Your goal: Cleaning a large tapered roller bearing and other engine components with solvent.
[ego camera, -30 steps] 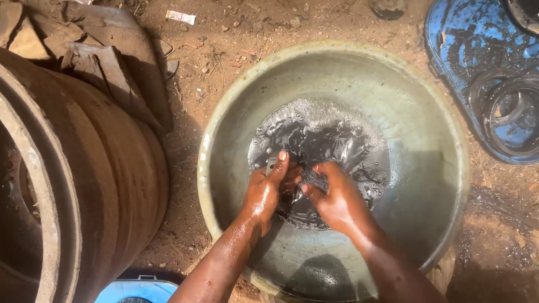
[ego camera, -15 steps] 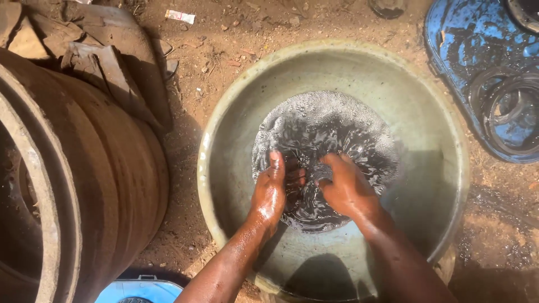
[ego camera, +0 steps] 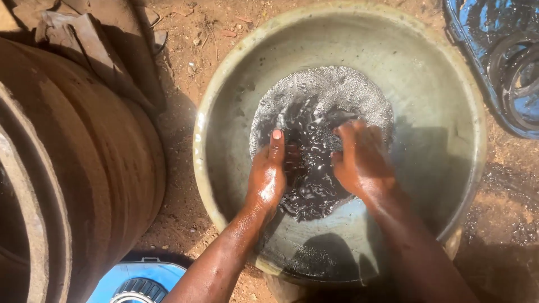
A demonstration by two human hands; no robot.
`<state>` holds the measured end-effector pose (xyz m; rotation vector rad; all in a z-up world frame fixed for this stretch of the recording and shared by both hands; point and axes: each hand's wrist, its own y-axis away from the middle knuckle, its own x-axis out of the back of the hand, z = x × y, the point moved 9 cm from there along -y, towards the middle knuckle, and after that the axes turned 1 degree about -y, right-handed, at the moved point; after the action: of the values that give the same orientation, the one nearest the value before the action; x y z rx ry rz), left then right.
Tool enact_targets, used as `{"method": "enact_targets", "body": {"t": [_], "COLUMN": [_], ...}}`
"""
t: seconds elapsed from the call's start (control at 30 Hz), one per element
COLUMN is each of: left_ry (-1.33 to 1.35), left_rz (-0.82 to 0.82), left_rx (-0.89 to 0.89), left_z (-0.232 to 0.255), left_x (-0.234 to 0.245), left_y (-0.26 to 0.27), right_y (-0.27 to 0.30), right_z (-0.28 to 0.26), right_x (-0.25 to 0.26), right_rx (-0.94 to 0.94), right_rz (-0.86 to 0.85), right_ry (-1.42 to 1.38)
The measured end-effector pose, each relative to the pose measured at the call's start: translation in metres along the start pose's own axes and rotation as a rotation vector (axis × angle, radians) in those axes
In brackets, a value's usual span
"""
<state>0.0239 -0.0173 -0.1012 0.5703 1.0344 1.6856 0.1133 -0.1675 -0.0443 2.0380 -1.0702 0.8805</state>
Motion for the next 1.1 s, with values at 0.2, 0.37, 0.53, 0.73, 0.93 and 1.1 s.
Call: {"method": "enact_targets", "body": {"t": [0.2,0.37,0.53,0.73,0.93,1.1], "left_ry": [-0.236,-0.133,-0.26,-0.314,0.024,-0.112], "left_rz": [0.247,0.092,0.142,0.132,-0.213,-0.319], "left_rx": [-0.315,-0.139,-0.155,-0.087,-0.104,-0.249], "left_z": [0.045,0.037,0.027,0.028,0.016,0.015], "left_x": [0.017,0.006,0.015,0.01,-0.017,-0.033], "left_y": [0.007,0.008,-0.001,0.011,0.019,0.027], "right_y": [-0.003,-0.01,-0.004,0.009,0.018,0.026], "right_z": [-0.018,-0.033,-0.031,-0.003,-0.012,-0.061], "right_x": [-0.028,-0.036,-0.03,-0.022,-0.002,0.024], "right_rx": [-0.253,-0.299,-0.098,-0.14,-0.313,-0.148], "right_rz": [-0.282,-0.05,-0.126,-0.065,0.01,0.254], "right_ry": [-0.16,-0.394,-0.231,-0.089,-0.421,-0.551]}}
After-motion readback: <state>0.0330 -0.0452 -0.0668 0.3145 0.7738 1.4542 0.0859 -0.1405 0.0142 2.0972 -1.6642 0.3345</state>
